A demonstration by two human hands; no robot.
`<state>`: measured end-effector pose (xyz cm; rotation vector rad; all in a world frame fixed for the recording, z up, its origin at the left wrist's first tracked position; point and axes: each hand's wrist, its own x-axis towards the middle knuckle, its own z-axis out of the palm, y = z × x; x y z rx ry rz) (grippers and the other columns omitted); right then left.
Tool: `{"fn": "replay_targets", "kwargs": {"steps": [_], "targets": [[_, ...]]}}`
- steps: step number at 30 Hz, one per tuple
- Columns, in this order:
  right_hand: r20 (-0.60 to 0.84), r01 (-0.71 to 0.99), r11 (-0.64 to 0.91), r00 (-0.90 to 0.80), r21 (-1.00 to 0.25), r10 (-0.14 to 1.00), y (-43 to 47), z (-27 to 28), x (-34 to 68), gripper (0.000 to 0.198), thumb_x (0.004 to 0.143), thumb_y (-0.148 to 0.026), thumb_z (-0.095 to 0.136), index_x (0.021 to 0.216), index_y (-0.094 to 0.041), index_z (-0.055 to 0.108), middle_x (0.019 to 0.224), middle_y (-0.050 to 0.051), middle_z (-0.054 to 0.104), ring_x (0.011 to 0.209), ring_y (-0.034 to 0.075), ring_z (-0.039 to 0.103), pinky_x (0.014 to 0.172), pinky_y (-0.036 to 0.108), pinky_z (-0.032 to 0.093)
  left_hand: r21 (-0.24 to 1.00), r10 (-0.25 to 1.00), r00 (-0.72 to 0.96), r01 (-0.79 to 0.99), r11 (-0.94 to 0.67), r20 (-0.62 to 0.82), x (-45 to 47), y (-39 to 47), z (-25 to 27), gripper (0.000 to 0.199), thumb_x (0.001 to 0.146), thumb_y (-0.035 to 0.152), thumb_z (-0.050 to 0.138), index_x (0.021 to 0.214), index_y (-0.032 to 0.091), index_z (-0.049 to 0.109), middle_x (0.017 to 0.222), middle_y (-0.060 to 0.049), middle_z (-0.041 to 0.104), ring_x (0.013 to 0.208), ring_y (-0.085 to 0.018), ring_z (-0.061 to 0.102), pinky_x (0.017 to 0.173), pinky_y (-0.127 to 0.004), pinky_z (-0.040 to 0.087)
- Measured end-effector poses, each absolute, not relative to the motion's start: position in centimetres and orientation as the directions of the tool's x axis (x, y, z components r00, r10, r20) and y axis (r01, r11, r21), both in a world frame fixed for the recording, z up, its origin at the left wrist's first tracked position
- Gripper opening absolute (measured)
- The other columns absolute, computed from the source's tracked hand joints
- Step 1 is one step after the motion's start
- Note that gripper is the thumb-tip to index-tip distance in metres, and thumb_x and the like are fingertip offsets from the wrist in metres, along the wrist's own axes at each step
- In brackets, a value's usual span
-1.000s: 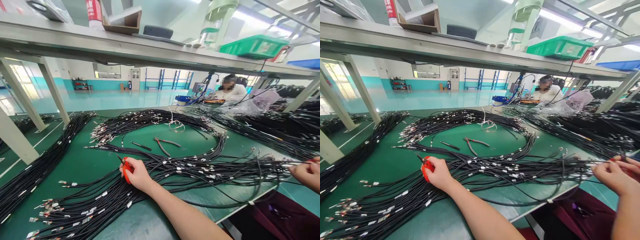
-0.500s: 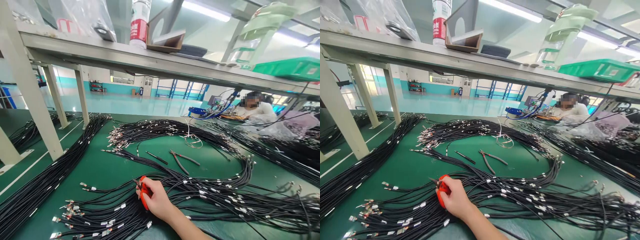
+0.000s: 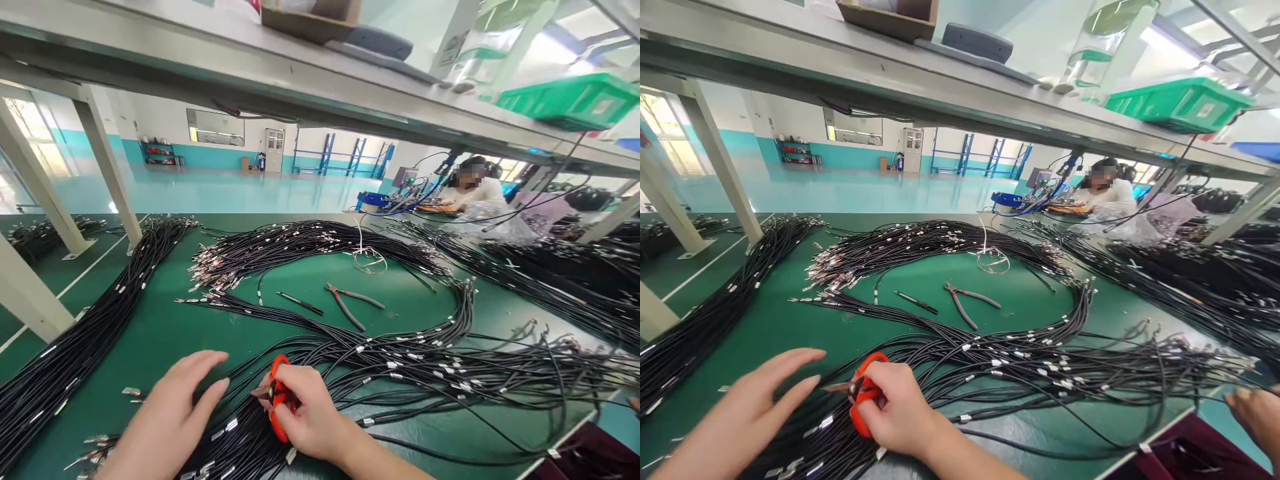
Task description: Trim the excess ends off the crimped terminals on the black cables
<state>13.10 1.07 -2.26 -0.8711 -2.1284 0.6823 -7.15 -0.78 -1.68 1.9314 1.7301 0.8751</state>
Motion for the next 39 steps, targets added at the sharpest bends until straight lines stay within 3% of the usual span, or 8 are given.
{"fn": "replay_targets", "kwargs": {"steps": [7,12,15,24,28,33,37,39], "targets": [[0.426,0.539,0.480,-0.231,-0.693,0.875,5.0,-0.9,15.5,0.011,0.072,-0.012,0.045,0.077,-0.018,0.054,0.070,0.001,0.059,0.061,0.012,0.053,0.059,0.021,0.043,0.487,0.963,0.270,0.839,-0.242,0.013,-1.3,3.0,-2.7,0.033,0.083,0.028,0.036,0.108,0.018,0.056,0.101,-0.010,0.056,0.097,-0.023,0.049,0.085,-0.037,0.038],[0.326,0.849,0.380,-0.265,-0.366,0.907,9.6,-0.1,17.9,0.014,0.069,-0.011,0.049,0.074,-0.019,0.060,0.073,0.003,0.063,0.066,0.017,0.057,0.062,0.025,0.042,0.401,0.944,0.320,0.877,-0.263,-0.080,0.7,-0.5,-2.6,0.035,0.083,0.017,0.033,0.111,0.013,0.055,0.102,-0.015,0.054,0.097,-0.027,0.048,0.084,-0.040,0.038],[0.310,0.869,0.381,-0.284,-0.316,0.907,10.8,-1.0,18.0,0.020,0.064,-0.005,0.049,0.072,-0.019,0.061,0.077,0.005,0.065,0.071,0.019,0.059,0.061,0.026,0.041,0.365,0.930,0.336,0.893,-0.265,-0.147,0.6,-0.9,-2.0,0.037,0.083,0.016,0.033,0.112,0.011,0.054,0.104,-0.016,0.053,0.098,-0.029,0.047,0.083,-0.042,0.038],[0.416,0.890,0.352,-0.215,-0.288,0.884,10.5,-1.9,18.4,0.016,0.069,-0.009,0.045,0.072,-0.018,0.058,0.079,0.005,0.065,0.071,0.019,0.059,0.060,0.027,0.043,0.522,0.866,0.459,0.797,-0.303,-0.198,-1.1,3.2,0.9,0.026,0.079,0.032,0.041,0.075,0.020,0.064,0.076,-0.009,0.062,0.071,-0.024,0.056,0.063,-0.033,0.040],[0.635,0.876,0.428,-0.203,-0.223,0.745,10.1,-1.5,18.9,0.017,0.070,-0.010,0.042,0.074,-0.018,0.056,0.077,0.006,0.064,0.074,0.019,0.058,0.064,0.027,0.044,0.620,0.882,0.451,0.734,-0.279,-0.137,-0.9,4.9,0.6,0.018,0.071,0.031,0.052,0.062,0.021,0.063,0.066,-0.005,0.063,0.069,-0.023,0.056,0.061,-0.031,0.038],[0.794,0.864,0.425,-0.051,-0.269,0.606,9.5,-0.5,19.5,0.012,0.073,-0.015,0.043,0.071,-0.019,0.053,0.071,0.005,0.063,0.066,0.018,0.057,0.062,0.027,0.044,0.971,0.946,0.234,0.140,0.194,-0.223,0.7,7.5,0.7,0.025,0.075,0.037,0.053,0.066,0.015,0.059,0.070,-0.006,0.063,0.068,-0.018,0.058,0.064,-0.029,0.044],[0.748,0.804,0.457,-0.024,-0.380,0.663,9.2,-0.5,19.5,0.010,0.072,-0.015,0.045,0.068,-0.020,0.053,0.067,0.003,0.061,0.059,0.016,0.056,0.057,0.025,0.043,0.778,0.960,-0.077,-0.605,0.169,-0.268,1.9,10.1,1.3,0.019,0.081,0.030,0.051,0.084,0.011,0.053,0.090,-0.015,0.061,0.079,-0.019,0.061,0.071,-0.033,0.048],[0.699,0.770,0.480,-0.063,-0.421,0.713,9.1,-0.9,19.3,0.010,0.071,-0.015,0.044,0.068,-0.020,0.053,0.065,0.002,0.060,0.056,0.016,0.055,0.055,0.025,0.043,0.678,0.937,-0.212,-0.734,0.036,-0.278,1.6,11.4,1.4,0.011,0.083,0.022,0.047,0.082,0.012,0.051,0.090,-0.015,0.060,0.080,-0.018,0.061,0.072,-0.032,0.049]]}}
